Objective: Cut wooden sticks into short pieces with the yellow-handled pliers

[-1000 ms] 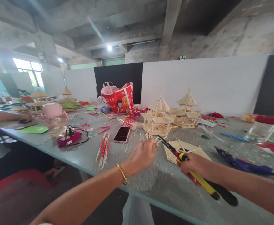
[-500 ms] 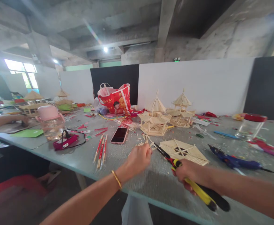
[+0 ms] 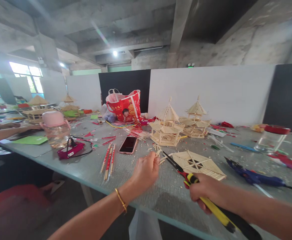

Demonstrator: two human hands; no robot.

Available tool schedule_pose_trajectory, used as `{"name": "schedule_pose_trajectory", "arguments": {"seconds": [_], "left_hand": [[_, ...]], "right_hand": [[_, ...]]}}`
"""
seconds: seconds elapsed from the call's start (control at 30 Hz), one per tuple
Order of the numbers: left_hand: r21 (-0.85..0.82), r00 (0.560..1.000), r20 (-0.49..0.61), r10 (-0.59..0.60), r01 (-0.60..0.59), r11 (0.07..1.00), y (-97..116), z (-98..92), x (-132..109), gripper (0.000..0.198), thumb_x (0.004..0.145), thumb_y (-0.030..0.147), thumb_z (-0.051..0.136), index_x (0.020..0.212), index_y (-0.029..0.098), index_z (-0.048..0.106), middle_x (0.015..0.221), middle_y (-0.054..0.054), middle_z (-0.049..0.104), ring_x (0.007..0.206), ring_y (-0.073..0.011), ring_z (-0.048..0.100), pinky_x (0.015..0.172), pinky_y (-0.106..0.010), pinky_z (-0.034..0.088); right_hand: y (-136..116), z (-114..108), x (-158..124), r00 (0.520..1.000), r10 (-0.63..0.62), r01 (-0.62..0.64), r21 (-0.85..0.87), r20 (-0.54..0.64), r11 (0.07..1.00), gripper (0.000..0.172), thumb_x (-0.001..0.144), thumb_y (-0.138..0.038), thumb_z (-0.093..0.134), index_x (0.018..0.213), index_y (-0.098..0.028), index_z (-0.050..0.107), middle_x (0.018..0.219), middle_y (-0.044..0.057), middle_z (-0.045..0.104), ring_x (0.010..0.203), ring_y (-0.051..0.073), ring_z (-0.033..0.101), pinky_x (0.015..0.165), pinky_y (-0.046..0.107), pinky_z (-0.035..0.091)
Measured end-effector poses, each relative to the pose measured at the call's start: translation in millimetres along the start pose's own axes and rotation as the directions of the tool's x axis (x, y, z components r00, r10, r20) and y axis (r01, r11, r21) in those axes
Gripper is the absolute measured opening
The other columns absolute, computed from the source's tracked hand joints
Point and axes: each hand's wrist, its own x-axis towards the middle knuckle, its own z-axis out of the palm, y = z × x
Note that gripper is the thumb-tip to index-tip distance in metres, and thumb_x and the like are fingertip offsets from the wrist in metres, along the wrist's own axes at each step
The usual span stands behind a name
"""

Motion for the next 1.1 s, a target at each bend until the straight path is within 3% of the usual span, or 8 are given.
{"name": "schedule_pose_trajectory", "arguments": {"seconds": [0.1,0.37,0.57,0.67,0.77,0.9,1.1], "left_hand": [[-0.031,1.0,0.001,-0.026,0.026,0.999,-3,-1.1,0,0.025,0.087,0.027,0.034,0.064,0.019,0.037,0.054,0.003,0.04,0.052,-0.0111,0.036,0.053,-0.025,0.02],[-0.087,0.997,-0.006,-0.071,0.071,0.994,-3,-0.6,0,0.026,0.087,0.025,0.036,0.062,0.018,0.04,0.053,0.004,0.041,0.052,-0.0102,0.037,0.053,-0.024,0.02],[-0.027,0.995,0.016,-0.102,0.102,0.994,-2,-1.3,2,0.025,0.088,0.025,0.036,0.066,0.018,0.046,0.056,0.002,0.048,0.055,-0.0113,0.044,0.052,-0.024,0.021],[0.076,0.998,0.013,-0.055,0.053,0.996,-3,1.9,1,0.023,0.089,0.024,0.034,0.072,0.018,0.049,0.061,0.0,0.054,0.058,-0.0131,0.049,0.053,-0.025,0.021],[0.167,0.996,0.073,0.058,-0.069,0.984,-6,5.9,-3,0.021,0.089,0.026,0.034,0.079,0.018,0.05,0.066,-0.002,0.059,0.061,-0.0149,0.053,0.053,-0.026,0.021],[0.206,0.987,0.114,0.115,-0.136,0.969,-11,6.3,-10,0.022,0.09,0.028,0.032,0.083,0.018,0.05,0.068,-0.002,0.061,0.061,-0.0157,0.056,0.053,-0.027,0.022],[0.168,0.99,0.057,0.127,-0.135,0.977,-13,1.7,-13,0.027,0.092,0.03,0.028,0.079,0.019,0.048,0.065,-0.001,0.059,0.057,-0.0141,0.054,0.053,-0.027,0.024]], "right_hand": [[2,-1,4,0.999,-0.041,0.04,-0.039,-0.023,0.998,0.01,0.055,-0.017,0.045,0.062,-0.021,0.039,0.036,-0.006,0.044,0.032,0.008,0.04,0.036,0.019,0.028],[0,0,7,1.0,-0.012,0.012,-0.039,0.006,0.999,0.013,0.056,-0.018,0.045,0.067,-0.021,0.041,0.036,-0.006,0.043,0.033,0.009,0.04,0.035,0.02,0.03],[3,-2,15,1.0,-0.028,0.027,-0.079,-0.012,0.996,0.013,0.055,-0.019,0.046,0.067,-0.021,0.041,0.035,-0.007,0.038,0.034,0.009,0.036,0.034,0.02,0.031],[7,-2,20,0.999,-0.027,0.024,-0.127,-0.025,0.992,0.012,0.053,-0.017,0.045,0.063,-0.021,0.04,0.034,-0.007,0.035,0.032,0.008,0.033,0.032,0.02,0.028],[14,1,23,0.999,0.032,-0.034,-0.173,-0.012,0.984,0.009,0.051,-0.017,0.045,0.055,-0.021,0.039,0.032,-0.005,0.034,0.029,0.009,0.032,0.031,0.02,0.027],[17,6,19,0.99,0.116,-0.112,-0.059,0.076,0.992,0.008,0.049,-0.017,0.045,0.056,-0.021,0.042,0.029,-0.004,0.037,0.027,0.011,0.036,0.029,0.021,0.027],[8,6,9,0.984,0.076,-0.097,0.124,0.162,0.988,0.013,0.05,-0.018,0.047,0.063,-0.02,0.046,0.037,-0.002,0.046,0.032,0.012,0.043,0.032,0.021,0.033]]}}
